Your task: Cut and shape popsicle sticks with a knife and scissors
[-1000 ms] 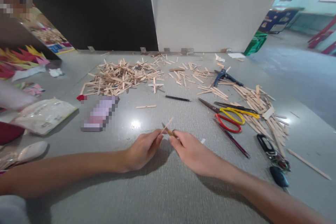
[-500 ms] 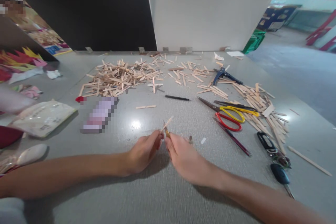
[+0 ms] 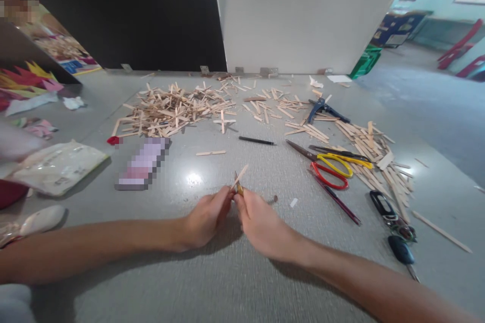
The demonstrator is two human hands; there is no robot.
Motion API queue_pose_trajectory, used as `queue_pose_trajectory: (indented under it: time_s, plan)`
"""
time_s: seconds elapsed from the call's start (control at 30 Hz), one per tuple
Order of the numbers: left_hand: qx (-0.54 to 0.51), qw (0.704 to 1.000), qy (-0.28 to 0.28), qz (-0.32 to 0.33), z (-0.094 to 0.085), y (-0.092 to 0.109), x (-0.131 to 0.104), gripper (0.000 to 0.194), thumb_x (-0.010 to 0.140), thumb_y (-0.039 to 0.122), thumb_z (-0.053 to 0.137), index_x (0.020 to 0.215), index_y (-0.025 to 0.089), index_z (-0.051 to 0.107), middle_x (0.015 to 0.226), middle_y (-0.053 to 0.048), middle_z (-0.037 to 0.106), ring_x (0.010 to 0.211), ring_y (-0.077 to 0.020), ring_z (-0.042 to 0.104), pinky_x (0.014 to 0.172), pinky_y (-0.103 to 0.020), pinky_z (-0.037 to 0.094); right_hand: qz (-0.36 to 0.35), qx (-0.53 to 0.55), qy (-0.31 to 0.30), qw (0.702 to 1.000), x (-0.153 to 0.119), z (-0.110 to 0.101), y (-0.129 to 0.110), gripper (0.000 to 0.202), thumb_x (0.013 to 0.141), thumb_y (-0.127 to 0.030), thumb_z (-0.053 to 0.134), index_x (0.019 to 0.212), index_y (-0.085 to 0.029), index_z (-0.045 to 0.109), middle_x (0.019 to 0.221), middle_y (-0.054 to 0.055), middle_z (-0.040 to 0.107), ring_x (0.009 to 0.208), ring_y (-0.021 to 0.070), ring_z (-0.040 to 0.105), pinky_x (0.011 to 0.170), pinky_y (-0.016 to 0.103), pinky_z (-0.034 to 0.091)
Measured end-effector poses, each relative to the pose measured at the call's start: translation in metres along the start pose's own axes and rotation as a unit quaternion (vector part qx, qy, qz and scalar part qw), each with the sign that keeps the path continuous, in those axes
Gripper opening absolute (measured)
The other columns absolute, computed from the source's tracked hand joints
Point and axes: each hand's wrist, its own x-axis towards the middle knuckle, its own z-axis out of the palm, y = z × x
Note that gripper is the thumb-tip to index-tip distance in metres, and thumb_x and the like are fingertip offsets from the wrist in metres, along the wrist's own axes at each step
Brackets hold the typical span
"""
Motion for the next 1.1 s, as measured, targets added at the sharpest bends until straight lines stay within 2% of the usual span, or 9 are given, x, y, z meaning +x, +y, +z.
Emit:
queue_pose_trajectory:
  time_s: [0.07,0.17,0.3,0.4,0.5,0.6,0.73,0.9,1.1]
  plan:
    - [-0.032,0.999,0.007,-0.004,-0.001,0.003,0.002,0.008,0.101,0.024,0.047,0.093,0.025,0.047,0.073,0.003,0.050,0.059,-0.0160,0.041,0.057,-0.029,0.030,0.006,0.011,-0.013,1.000,0.002,0.002,0.002,0.032,0.118,-0.037,0.029,0.090,-0.028,0.041,0.067,-0.009,0.038,0.050,0.0126,0.035,0.052,0.027,0.033]
    - [-0.091,0.996,0.000,0.003,-0.006,0.012,0.009,0.017,0.109,0.035,0.049,0.096,0.023,0.052,0.072,0.004,0.052,0.060,-0.0142,0.044,0.061,-0.029,0.038,0.005,0.014,-0.049,0.999,-0.002,-0.015,-0.004,0.035,0.118,-0.039,0.033,0.086,-0.027,0.042,0.064,-0.011,0.034,0.049,0.0113,0.029,0.050,0.026,0.031]
    - [-0.202,0.979,-0.037,0.004,-0.016,0.021,0.019,0.042,0.106,0.054,0.066,0.129,0.022,0.053,0.104,-0.005,0.068,0.083,-0.0173,0.067,0.079,-0.033,0.055,-0.006,-0.058,-0.092,0.994,-0.012,-0.041,-0.017,0.035,0.117,-0.046,0.037,0.091,-0.026,0.051,0.069,-0.006,0.047,0.059,0.0158,0.043,0.057,0.029,0.039]
    - [-0.285,0.955,-0.085,-0.010,-0.020,0.024,0.023,0.063,0.099,0.065,0.075,0.140,0.025,0.047,0.121,-0.009,0.063,0.096,-0.0194,0.072,0.084,-0.036,0.061,-0.030,-0.122,-0.095,0.988,-0.016,-0.045,-0.018,0.034,0.115,-0.040,0.038,0.091,-0.025,0.058,0.084,0.002,0.066,0.078,0.0209,0.060,0.075,0.035,0.047]
    - [-0.345,0.929,-0.128,-0.031,-0.020,0.027,0.022,0.062,0.093,0.064,0.083,0.129,0.026,0.051,0.123,-0.007,0.060,0.091,-0.0166,0.073,0.080,-0.034,0.061,-0.003,-0.159,-0.092,0.983,-0.017,-0.043,-0.015,0.033,0.112,-0.033,0.043,0.090,-0.023,0.065,0.097,0.008,0.077,0.090,0.0252,0.068,0.080,0.037,0.047]
    - [-0.367,0.918,-0.139,-0.060,-0.018,0.030,0.021,0.058,0.091,0.061,0.088,0.119,0.024,0.053,0.117,-0.005,0.064,0.079,-0.0127,0.071,0.073,-0.029,0.058,0.035,-0.175,-0.101,0.979,-0.017,-0.041,-0.013,0.034,0.110,-0.028,0.046,0.086,-0.021,0.069,0.092,0.009,0.078,0.085,0.0251,0.068,0.074,0.036,0.045]
    - [-0.370,0.913,-0.146,-0.090,-0.018,0.032,0.021,0.056,0.093,0.061,0.086,0.106,0.023,0.048,0.101,-0.002,0.068,0.070,-0.0113,0.069,0.062,-0.023,0.052,0.018,-0.178,-0.104,0.978,-0.016,-0.043,-0.014,0.035,0.110,-0.027,0.046,0.087,-0.020,0.071,0.092,0.008,0.078,0.085,0.0240,0.068,0.074,0.034,0.045]
    - [-0.411,0.900,-0.142,-0.045,-0.018,0.032,0.021,0.051,0.097,0.048,0.086,0.095,0.023,0.041,0.117,-0.003,0.065,0.071,-0.0065,0.071,0.064,-0.021,0.056,-0.030,-0.192,-0.147,0.970,-0.013,-0.053,-0.013,0.034,0.108,-0.030,0.046,0.086,-0.020,0.069,0.084,0.004,0.069,0.079,0.0207,0.061,0.072,0.033,0.041]
    - [-0.390,0.902,-0.159,-0.091,-0.014,0.029,0.018,0.048,0.093,0.047,0.087,0.099,0.023,0.045,0.108,-0.002,0.068,0.065,-0.0095,0.073,0.058,-0.022,0.060,-0.037,-0.213,-0.207,0.954,-0.009,-0.066,-0.011,0.032,0.107,-0.032,0.043,0.077,-0.023,0.052,0.077,-0.001,0.054,0.074,0.0187,0.051,0.072,0.033,0.037]
